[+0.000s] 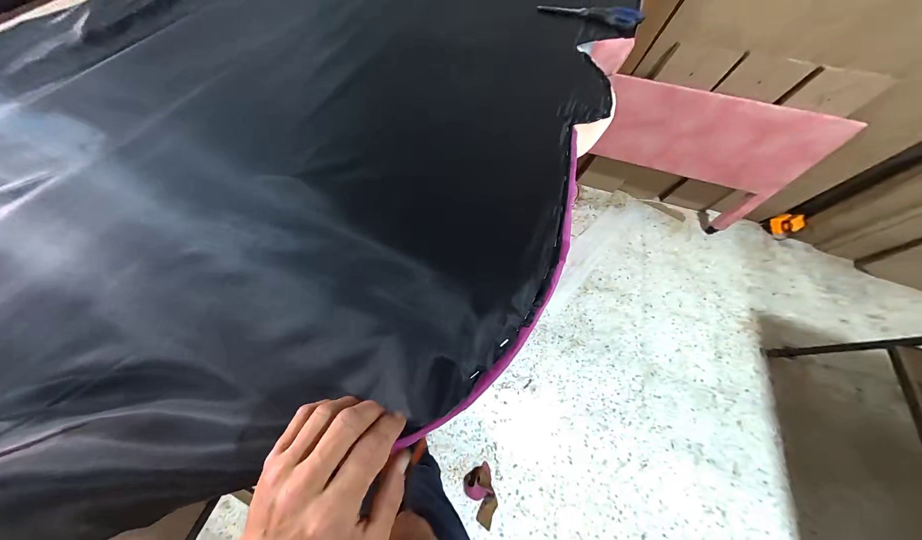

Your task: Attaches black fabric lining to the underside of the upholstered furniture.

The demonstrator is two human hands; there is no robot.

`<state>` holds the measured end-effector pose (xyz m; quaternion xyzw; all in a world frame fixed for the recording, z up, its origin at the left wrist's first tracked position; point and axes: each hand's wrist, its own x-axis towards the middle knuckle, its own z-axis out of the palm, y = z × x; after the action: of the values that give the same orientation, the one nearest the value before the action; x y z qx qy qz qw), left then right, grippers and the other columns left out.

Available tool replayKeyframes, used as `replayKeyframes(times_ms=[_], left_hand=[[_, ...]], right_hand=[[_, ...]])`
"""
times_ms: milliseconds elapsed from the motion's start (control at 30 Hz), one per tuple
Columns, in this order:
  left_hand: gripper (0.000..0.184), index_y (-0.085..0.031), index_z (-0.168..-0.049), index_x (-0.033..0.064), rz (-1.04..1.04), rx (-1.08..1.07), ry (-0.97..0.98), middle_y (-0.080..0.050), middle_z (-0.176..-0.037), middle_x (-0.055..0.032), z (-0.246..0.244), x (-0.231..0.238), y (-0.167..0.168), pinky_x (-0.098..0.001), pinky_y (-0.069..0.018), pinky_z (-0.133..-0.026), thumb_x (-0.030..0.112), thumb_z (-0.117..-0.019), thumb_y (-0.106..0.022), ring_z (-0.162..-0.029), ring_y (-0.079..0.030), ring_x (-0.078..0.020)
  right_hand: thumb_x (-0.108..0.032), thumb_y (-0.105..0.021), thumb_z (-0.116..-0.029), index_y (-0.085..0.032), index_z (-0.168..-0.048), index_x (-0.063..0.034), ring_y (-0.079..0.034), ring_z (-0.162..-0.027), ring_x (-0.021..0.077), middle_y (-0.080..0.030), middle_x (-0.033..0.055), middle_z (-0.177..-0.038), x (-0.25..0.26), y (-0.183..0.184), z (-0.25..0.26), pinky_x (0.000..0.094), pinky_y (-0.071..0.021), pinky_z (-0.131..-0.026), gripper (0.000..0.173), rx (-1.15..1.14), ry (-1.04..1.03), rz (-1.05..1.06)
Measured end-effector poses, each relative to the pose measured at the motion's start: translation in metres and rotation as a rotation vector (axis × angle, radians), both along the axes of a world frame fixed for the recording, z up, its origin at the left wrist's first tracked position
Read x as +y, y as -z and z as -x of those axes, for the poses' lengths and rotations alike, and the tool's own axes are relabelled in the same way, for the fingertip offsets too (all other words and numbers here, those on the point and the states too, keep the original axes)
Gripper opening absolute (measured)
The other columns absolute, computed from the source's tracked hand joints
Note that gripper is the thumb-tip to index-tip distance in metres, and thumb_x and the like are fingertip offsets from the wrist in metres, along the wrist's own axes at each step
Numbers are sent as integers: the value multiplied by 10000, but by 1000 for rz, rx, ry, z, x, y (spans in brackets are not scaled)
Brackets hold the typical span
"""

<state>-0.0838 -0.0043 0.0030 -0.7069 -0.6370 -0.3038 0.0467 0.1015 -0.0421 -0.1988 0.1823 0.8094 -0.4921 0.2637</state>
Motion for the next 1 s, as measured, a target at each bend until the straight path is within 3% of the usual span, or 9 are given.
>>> replayKeyframes(times_ms=[100,167,267,400,533,633,700,867,1000], left_hand=[[328,-714,-1228,169,14,56,-54,-725,-1082,-43,-9,9,0,-364,-542,-868,369,-984,-625,-1009,-674,-200],[305,-719,-1219,173,-23,70,-58,-725,-1058,-41,-11,12,3,-365,-535,-842,342,-984,-622,-969,-671,-197],[217,-755,-1130,175,-66,56,-63,-720,-984,-22,-15,13,4,-340,-521,-822,284,-977,-646,-910,-656,-177],[149,-767,-1040,144,-140,48,-58,-729,-933,-16,-18,17,7,-318,-525,-801,180,-966,-643,-874,-657,-174],[117,-741,-1028,122,-248,54,-8,-713,-930,-25,-18,17,17,-306,-529,-794,139,-961,-647,-856,-645,-173],[82,-714,-1006,125,-238,49,56,-689,-920,-26,-16,14,18,-303,-519,-813,138,-967,-644,-864,-629,-180],[63,-696,-1007,158,-151,-49,86,-679,-924,-6,-11,2,11,-299,-525,-845,199,-963,-680,-898,-638,-157],[289,-744,-1186,209,135,-151,31,-720,-1067,25,20,-13,-11,-253,-556,-842,398,-984,-662,-1003,-659,-81],[337,-752,-1209,167,158,-11,29,-722,-1077,1,14,-4,-6,-266,-548,-826,405,-1003,-632,-989,-655,-117]], right_hand=[[-214,-626,-998,-801,-1041,-129,-744,-985,216,-775,74,-1026,51,-95,-34,451,-612,-871,198,585,494,-238],[-247,-578,-1019,-755,-1134,-157,-688,-799,160,-715,38,-851,87,-147,-45,336,-575,-721,229,851,667,-544],[-269,-499,-1044,-701,-1294,-92,-536,-535,191,-577,41,-621,112,-177,-43,328,-439,-502,367,829,589,-754],[-264,-446,-1034,-652,-1363,-51,-549,-472,195,-603,30,-590,117,-176,-30,356,-420,-422,443,660,495,-808],[-325,-504,-958,-680,-1188,-107,-525,-416,170,-547,-12,-564,120,-165,-4,343,-381,-354,363,582,514,-971],[-245,-573,-953,-695,-1261,-84,-547,-452,206,-580,27,-588,120,-176,-30,366,-408,-392,369,686,412,-826],[-190,-601,-973,-741,-1194,-122,-589,-549,225,-617,64,-663,122,-189,-65,373,-470,-485,270,769,399,-729],[-261,-650,-1005,-698,-1231,-215,-687,-1006,169,-718,40,-1061,174,-220,-65,326,-577,-836,236,881,376,-890],[-292,-617,-1014,-717,-1258,-209,-651,-1153,198,-705,29,-1198,202,-209,-36,361,-563,-919,276,921,192,-1004]])
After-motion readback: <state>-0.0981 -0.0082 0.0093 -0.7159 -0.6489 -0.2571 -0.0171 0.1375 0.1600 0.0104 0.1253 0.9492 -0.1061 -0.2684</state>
